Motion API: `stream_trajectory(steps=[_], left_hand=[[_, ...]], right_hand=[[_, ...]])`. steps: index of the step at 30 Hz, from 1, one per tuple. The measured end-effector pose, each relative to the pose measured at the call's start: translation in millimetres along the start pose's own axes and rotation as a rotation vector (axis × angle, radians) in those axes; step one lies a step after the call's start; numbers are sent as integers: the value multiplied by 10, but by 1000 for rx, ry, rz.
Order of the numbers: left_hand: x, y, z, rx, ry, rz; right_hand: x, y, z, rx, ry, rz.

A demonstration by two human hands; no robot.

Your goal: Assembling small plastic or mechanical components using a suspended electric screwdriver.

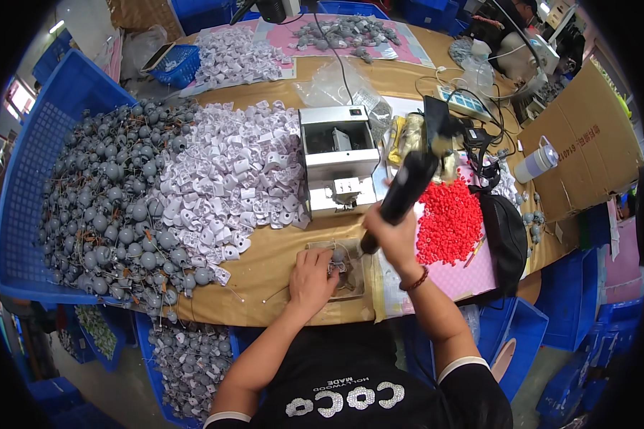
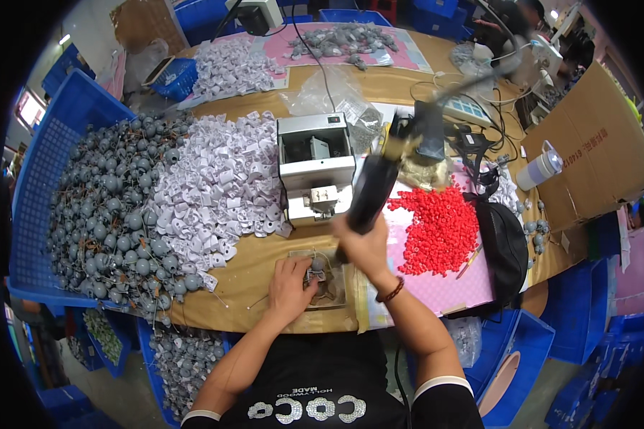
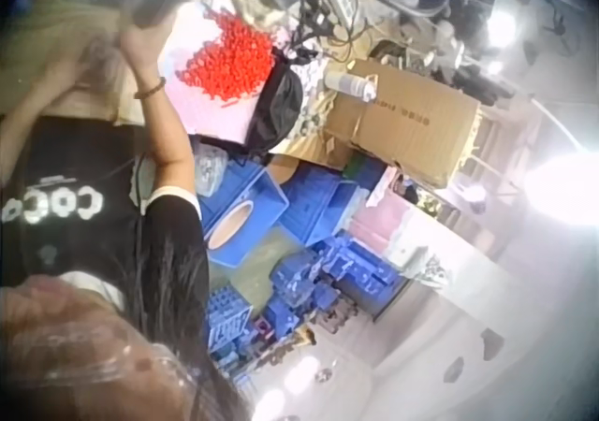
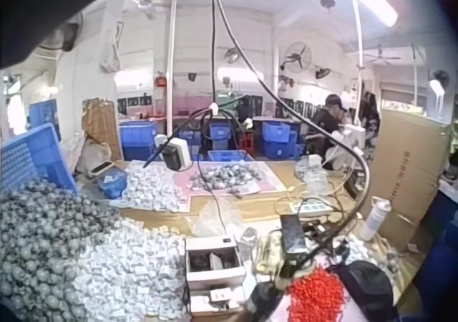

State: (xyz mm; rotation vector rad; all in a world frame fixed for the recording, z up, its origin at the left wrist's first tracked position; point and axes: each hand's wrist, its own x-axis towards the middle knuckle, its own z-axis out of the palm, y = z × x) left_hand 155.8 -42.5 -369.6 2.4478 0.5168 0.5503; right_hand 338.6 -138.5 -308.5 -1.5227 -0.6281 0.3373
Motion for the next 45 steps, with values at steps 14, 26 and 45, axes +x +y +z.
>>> stream_trajectory(steps=[14, 26, 45], left_hand=[[-144, -23, 67, -9, 71, 144], [-1005, -376, -1203, 10, -155, -22], [-376, -1372, -1033, 561, 5, -90]], right_hand=[[-449, 567, -67, -488, -228, -241], [-236, 204, -220, -206, -627, 95], [160, 1228, -1752, -1368, -336, -275]])
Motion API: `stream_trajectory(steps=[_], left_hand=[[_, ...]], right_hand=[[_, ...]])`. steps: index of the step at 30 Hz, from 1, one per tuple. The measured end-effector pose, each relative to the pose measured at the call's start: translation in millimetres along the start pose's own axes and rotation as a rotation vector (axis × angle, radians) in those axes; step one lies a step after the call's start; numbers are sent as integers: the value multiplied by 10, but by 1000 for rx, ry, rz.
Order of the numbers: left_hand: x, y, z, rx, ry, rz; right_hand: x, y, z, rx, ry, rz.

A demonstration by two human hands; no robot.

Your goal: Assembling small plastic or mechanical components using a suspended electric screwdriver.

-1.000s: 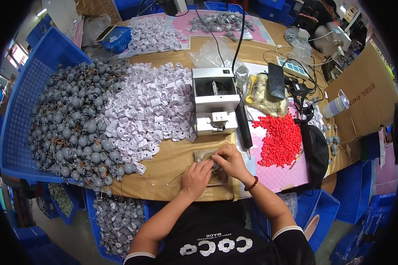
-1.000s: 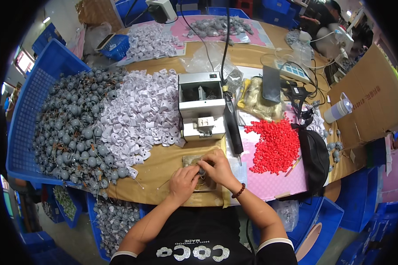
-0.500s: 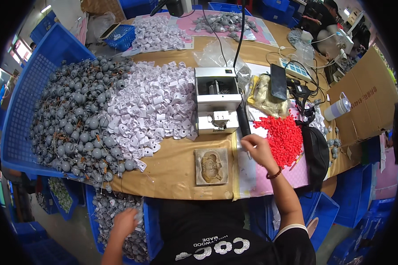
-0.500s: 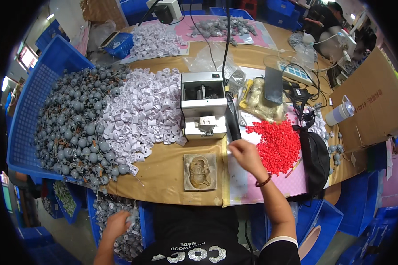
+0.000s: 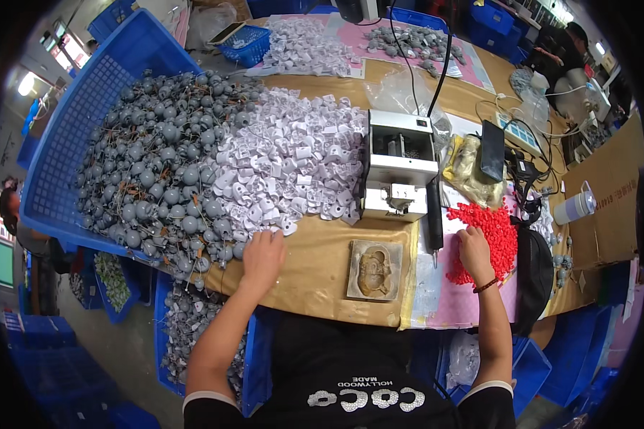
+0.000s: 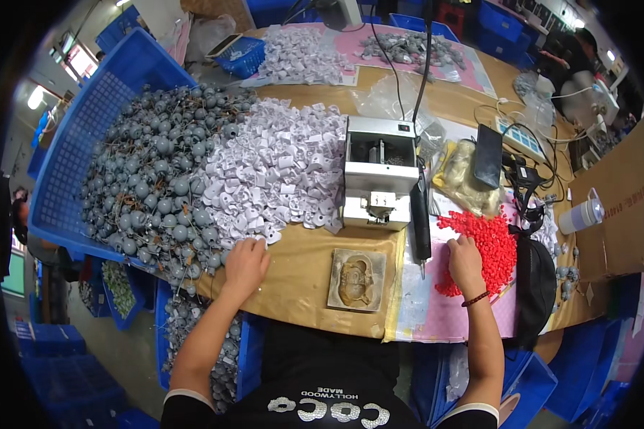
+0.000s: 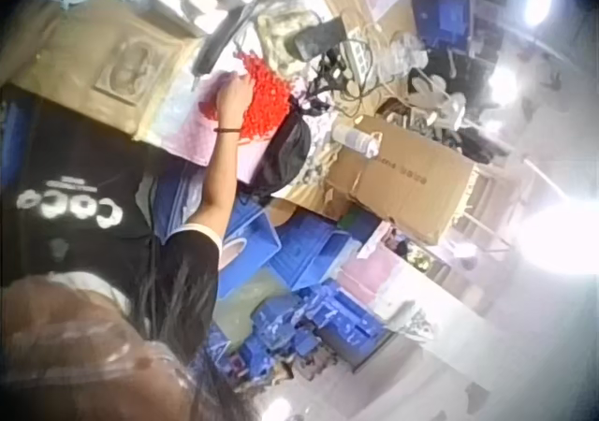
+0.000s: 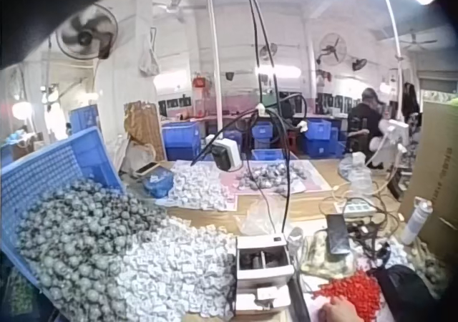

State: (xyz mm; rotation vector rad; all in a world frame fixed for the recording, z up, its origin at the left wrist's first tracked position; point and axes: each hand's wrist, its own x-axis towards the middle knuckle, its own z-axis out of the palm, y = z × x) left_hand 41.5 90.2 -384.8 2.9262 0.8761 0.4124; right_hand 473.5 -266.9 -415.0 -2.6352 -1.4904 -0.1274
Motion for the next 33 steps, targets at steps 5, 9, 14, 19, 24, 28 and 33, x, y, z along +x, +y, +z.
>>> stream_trajectory(steps=[5, 9, 14, 19, 24, 28, 33], left_hand=[[173, -53, 389, 159, 9, -42], [72, -72, 339, 53, -4, -4], [131, 75, 20, -99, 83, 65], [-65, 378, 430, -365, -29, 107], [-230, 712, 307, -334, -74, 278], [-327, 659, 216, -211, -136, 428], [-72, 923, 175, -614, -73, 343]], right_hand=[[0, 81, 95, -16, 14, 3], [6, 82, 77, 44, 125, 0], [-57, -27, -180, 570, 282, 219], [-160, -359, -163, 1211, 217, 275], [-261, -749, -422, 1381, 78, 317], [-347, -860, -478, 1363, -13, 356], [-355, -1122, -392, 1371, -29, 324]])
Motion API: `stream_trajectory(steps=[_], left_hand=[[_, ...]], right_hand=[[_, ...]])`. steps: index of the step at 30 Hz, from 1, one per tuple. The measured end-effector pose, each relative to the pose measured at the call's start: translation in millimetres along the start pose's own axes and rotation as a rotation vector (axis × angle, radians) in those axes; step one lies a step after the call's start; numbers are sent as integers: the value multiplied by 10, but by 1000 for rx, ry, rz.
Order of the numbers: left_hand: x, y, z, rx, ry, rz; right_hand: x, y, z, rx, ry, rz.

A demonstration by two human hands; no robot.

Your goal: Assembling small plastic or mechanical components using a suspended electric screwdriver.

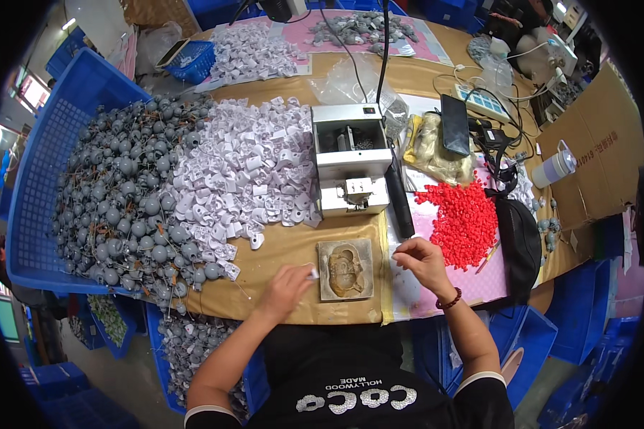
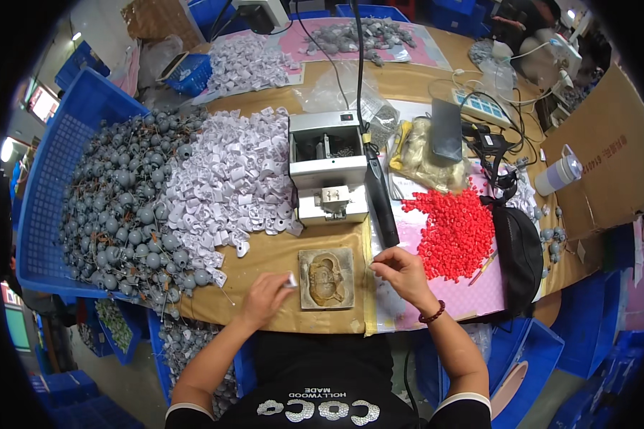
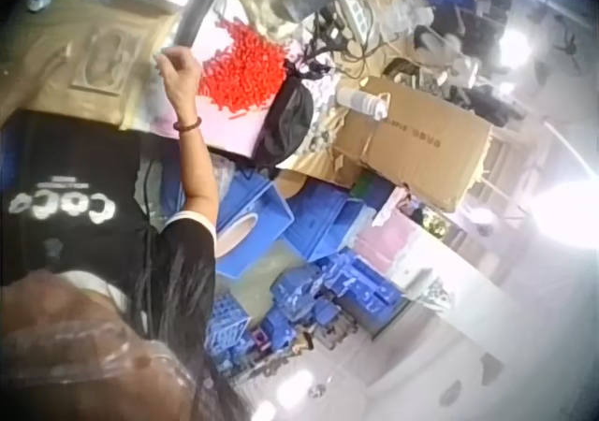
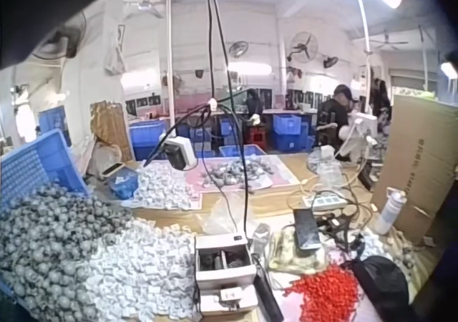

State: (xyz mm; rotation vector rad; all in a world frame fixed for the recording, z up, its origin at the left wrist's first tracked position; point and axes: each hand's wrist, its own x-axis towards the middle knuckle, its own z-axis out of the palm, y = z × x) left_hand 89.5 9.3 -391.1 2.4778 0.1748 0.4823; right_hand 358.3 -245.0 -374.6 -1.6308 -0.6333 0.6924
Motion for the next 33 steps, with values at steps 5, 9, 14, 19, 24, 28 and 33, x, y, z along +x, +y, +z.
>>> stream_trajectory(steps=[5, 9, 14, 19, 24, 28, 33], left_hand=[[557, 449, 317, -57, 6, 51], [531, 471, 440, -72, 44, -87], [478, 524, 252, -225, 116, -220], [18, 167, -250, -52, 126, -227], [-267, -352, -1248, 502, 338, -365], [-333, -745, -1599, 707, 408, -557], [-165, -1185, -1870, 796, 510, -658]], right_hand=[[27, -31, 429, -231, -77, -245], [131, 41, 728, -448, -129, -574], [251, 18, 957, -685, -156, -898], [156, 8, 867, -822, -205, -921], [37, -62, 892, -961, -162, -819], [70, 45, 914, -907, -146, -802], [61, -14, 874, -656, -63, -653]])
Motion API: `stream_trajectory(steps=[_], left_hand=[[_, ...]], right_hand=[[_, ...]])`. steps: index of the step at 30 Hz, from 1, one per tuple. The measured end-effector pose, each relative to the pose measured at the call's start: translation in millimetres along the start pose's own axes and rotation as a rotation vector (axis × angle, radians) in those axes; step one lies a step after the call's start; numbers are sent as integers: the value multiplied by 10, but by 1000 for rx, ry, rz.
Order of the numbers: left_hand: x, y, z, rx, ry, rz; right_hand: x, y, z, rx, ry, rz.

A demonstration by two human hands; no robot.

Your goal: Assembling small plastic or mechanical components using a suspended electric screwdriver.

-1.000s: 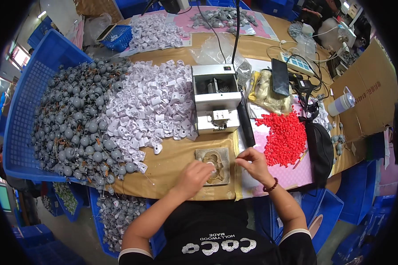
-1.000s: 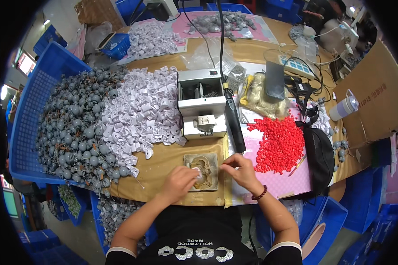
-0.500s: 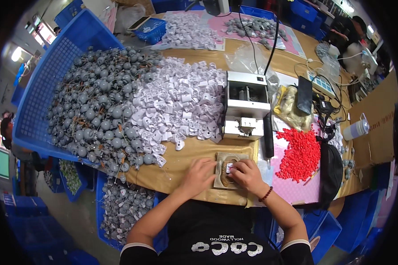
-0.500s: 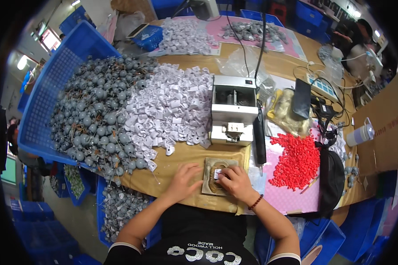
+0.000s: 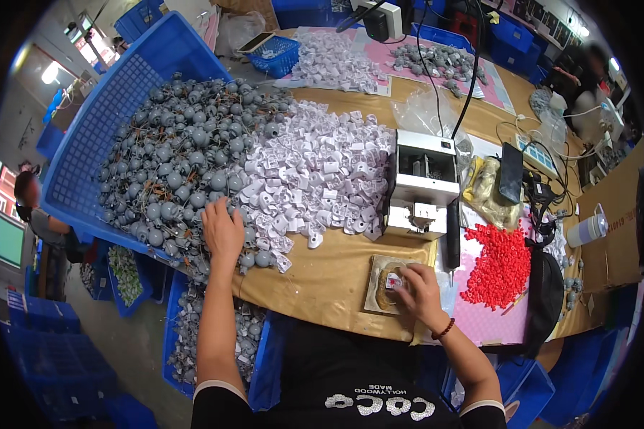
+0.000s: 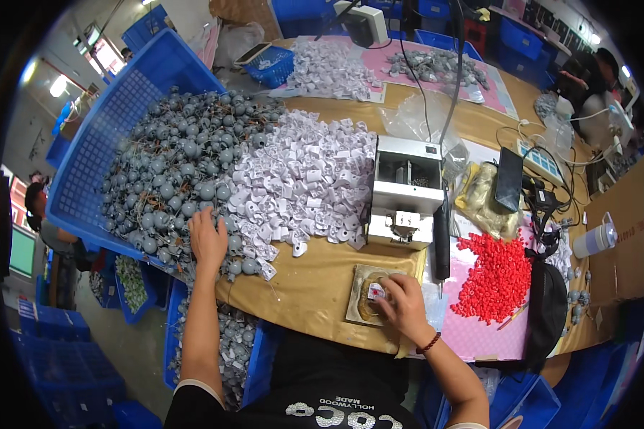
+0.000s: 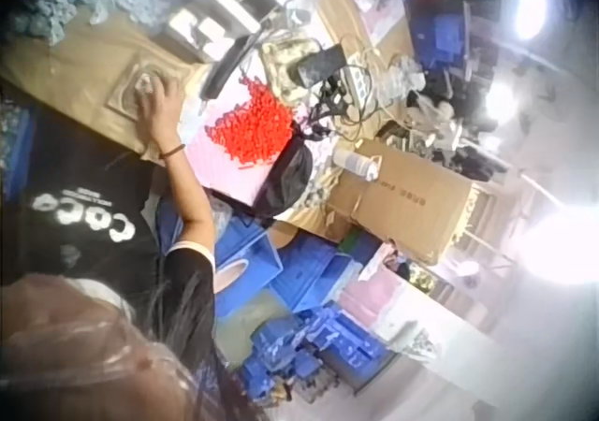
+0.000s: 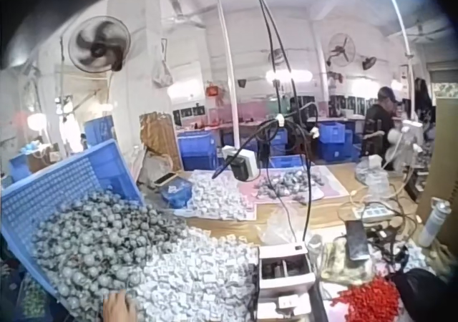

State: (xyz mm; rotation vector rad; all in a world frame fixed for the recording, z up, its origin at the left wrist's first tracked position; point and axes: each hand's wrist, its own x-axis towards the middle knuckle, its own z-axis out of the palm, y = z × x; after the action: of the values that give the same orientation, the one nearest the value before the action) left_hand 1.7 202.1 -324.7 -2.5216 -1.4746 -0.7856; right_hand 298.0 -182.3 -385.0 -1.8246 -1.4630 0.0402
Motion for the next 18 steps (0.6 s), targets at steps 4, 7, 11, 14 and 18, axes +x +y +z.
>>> stream_trajectory(steps=[4, 7, 11, 14, 18], left_hand=[[277, -149, 111, 168, -69, -32], [422, -192, 224, 105, -116, -2], [679, -195, 35, -169, 19, 66], [898, 33, -427, -419, 106, 10], [1162, 250, -749, -679, 204, -37]], right_hand=[[5, 50, -182, 142, 71, 142], [-54, 133, -254, 197, 81, 197], [-191, 238, -296, 243, 101, 265], [-147, 255, -337, 259, 129, 293], [-27, 202, -293, 300, 143, 279]])
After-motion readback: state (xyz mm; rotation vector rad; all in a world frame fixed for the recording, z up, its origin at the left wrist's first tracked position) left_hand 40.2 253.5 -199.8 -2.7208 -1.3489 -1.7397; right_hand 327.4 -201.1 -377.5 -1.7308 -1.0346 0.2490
